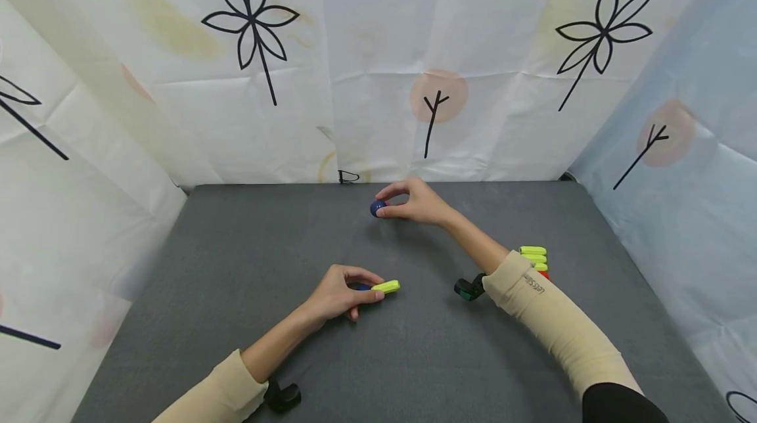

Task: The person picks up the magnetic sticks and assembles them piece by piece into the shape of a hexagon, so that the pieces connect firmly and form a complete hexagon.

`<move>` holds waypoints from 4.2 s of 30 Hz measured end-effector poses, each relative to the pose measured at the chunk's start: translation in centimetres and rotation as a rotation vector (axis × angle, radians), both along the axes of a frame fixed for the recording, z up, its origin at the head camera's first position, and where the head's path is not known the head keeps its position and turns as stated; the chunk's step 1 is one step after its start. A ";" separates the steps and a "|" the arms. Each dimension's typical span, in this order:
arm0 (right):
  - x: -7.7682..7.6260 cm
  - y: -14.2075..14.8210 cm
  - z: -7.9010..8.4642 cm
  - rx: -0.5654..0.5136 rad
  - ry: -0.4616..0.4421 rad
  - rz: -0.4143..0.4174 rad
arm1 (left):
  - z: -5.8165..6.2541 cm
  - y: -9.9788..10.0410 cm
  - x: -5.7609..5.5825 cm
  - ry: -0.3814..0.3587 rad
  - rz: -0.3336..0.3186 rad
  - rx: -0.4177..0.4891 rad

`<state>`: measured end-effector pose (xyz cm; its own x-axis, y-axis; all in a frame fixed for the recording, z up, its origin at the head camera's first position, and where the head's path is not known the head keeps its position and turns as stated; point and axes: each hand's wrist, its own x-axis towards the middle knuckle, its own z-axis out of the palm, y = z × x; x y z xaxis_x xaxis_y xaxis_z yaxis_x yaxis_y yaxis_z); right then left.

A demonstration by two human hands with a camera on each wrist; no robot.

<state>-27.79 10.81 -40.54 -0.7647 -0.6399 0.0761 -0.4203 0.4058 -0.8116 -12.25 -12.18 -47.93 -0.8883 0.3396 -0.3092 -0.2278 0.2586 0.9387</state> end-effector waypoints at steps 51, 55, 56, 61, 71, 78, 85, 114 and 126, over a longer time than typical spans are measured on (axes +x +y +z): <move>11.8 5.4 -3.5 -0.135 -0.271 0.062 | 1.0 2.1 -0.4 0.122 -0.089 0.094; 11.9 5.7 -3.4 -0.152 -0.300 0.051 | 1.0 2.4 -0.4 0.127 -0.074 0.096; 11.9 5.8 -3.3 -0.151 -0.299 0.052 | 1.0 2.5 -0.4 0.128 -0.072 0.095; 11.8 6.7 -3.0 -0.160 -0.272 0.066 | 1.3 2.6 -0.4 0.132 -0.073 0.086; 9.8 12.5 -1.4 -0.125 -0.165 -0.011 | 1.6 2.5 -0.4 0.125 -0.070 0.082; 8.3 17.7 -0.5 0.015 -0.112 -0.147 | 1.5 2.5 -0.4 0.114 -0.071 0.077; 7.5 22.3 -0.6 0.116 -0.114 -0.264 | 1.7 2.5 -0.3 0.117 -0.078 0.080; 6.2 28.9 -4.0 0.343 -0.066 -0.305 | 1.5 2.2 -0.2 0.070 -0.067 0.106; 7.0 25.7 -1.6 0.211 -0.011 -0.388 | 1.7 2.2 -0.2 0.073 -0.071 0.105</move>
<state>-20.78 36.47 -42.13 -0.9514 -0.3061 -0.0349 -0.1960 0.6888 -0.6980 -12.46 -10.01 -46.25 -0.8797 0.4296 -0.2041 -0.1427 0.1709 0.9749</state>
